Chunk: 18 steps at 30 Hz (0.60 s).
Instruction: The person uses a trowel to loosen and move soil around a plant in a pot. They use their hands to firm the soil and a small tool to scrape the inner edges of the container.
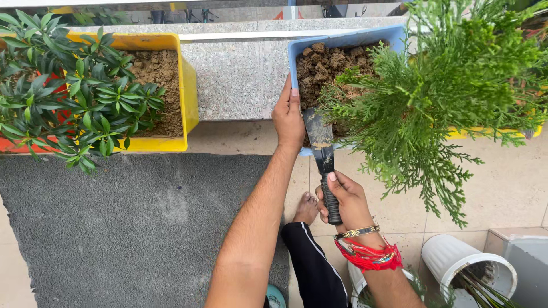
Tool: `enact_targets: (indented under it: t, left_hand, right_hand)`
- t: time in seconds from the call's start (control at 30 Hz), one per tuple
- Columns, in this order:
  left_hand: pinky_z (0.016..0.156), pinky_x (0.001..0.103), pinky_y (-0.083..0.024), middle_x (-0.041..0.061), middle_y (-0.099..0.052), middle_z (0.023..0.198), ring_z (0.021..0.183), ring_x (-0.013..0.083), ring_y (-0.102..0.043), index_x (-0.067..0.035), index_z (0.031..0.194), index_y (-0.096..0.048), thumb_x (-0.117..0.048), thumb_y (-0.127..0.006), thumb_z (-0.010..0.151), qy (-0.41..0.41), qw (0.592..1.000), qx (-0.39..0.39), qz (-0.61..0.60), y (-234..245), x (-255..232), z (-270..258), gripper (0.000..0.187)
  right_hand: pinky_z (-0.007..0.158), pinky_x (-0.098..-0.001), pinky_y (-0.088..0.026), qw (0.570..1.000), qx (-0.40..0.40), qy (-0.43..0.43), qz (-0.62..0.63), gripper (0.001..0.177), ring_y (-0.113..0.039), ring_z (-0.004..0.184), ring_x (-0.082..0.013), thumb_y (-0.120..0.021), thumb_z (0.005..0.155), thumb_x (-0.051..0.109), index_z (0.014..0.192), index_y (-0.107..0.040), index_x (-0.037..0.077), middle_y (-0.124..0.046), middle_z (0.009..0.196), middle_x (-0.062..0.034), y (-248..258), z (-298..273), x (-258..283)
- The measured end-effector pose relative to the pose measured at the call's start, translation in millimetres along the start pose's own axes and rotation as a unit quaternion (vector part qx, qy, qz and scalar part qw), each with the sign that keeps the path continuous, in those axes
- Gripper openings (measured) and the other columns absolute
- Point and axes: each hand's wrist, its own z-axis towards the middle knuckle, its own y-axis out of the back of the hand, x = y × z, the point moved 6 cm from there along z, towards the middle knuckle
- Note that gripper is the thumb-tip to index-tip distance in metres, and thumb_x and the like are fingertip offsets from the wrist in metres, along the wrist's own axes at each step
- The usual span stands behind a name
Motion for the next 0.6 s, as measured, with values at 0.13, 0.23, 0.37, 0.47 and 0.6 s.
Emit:
enact_targets:
  t: [0.13,0.23,0.37,0.47,0.6]
  left_hand:
    - [0.113,0.033,-0.044,0.013,-0.061,0.150,0.138,0.0219,-0.057,-0.009,0.153,-0.050,-0.027,-0.048,0.111,-0.060,0.998,0.007,-0.007,1,-7,5,0.046]
    - [0.113,0.032,-0.043,0.014,-0.057,0.153,0.140,0.0225,-0.053,-0.007,0.154,-0.047,-0.028,-0.046,0.110,-0.040,0.996,0.041,-0.061,-3,4,5,0.049]
    - [0.118,0.034,-0.037,0.017,-0.051,0.157,0.144,0.0244,-0.048,-0.002,0.154,-0.045,-0.026,-0.048,0.110,-0.067,0.981,0.073,-0.168,-5,7,12,0.050]
    - [0.117,0.034,-0.038,0.017,-0.054,0.155,0.143,0.0250,-0.050,0.000,0.153,-0.046,-0.025,-0.047,0.110,-0.109,0.977,0.079,-0.167,-10,2,23,0.050]
    - [0.113,0.037,-0.043,0.020,-0.061,0.148,0.134,0.0302,-0.056,0.000,0.155,-0.045,-0.025,-0.046,0.108,-0.113,0.979,0.086,-0.144,-8,3,18,0.053]
  right_hand:
    - [0.034,-0.0285,-0.041,0.998,-0.029,0.000,-0.051,0.036,-0.050,0.042,-0.0135,-0.054,0.102,0.036,0.106,-0.058,0.001,-0.058,0.071,-0.0078,6,8,4]
    - [0.033,-0.0283,-0.040,0.998,-0.021,0.000,-0.064,0.035,-0.049,0.041,-0.0125,-0.052,0.101,0.037,0.106,-0.059,0.002,-0.058,0.070,-0.0073,12,14,12]
    - [0.032,-0.0272,-0.039,0.996,-0.010,-0.001,-0.085,0.034,-0.047,0.038,-0.0104,-0.055,0.095,0.035,0.109,-0.067,0.006,-0.056,0.064,-0.0037,8,20,17]
    - [0.034,-0.0346,-0.043,0.948,-0.020,0.050,-0.313,0.035,-0.053,0.039,-0.0169,-0.074,0.091,0.025,0.095,-0.060,-0.007,-0.056,0.057,-0.0066,14,20,31]
    - [0.042,-0.0336,-0.053,0.758,-0.119,0.051,-0.639,0.029,-0.062,0.045,-0.0170,-0.078,0.089,0.031,0.108,-0.074,0.008,-0.063,0.062,-0.0066,34,4,69]
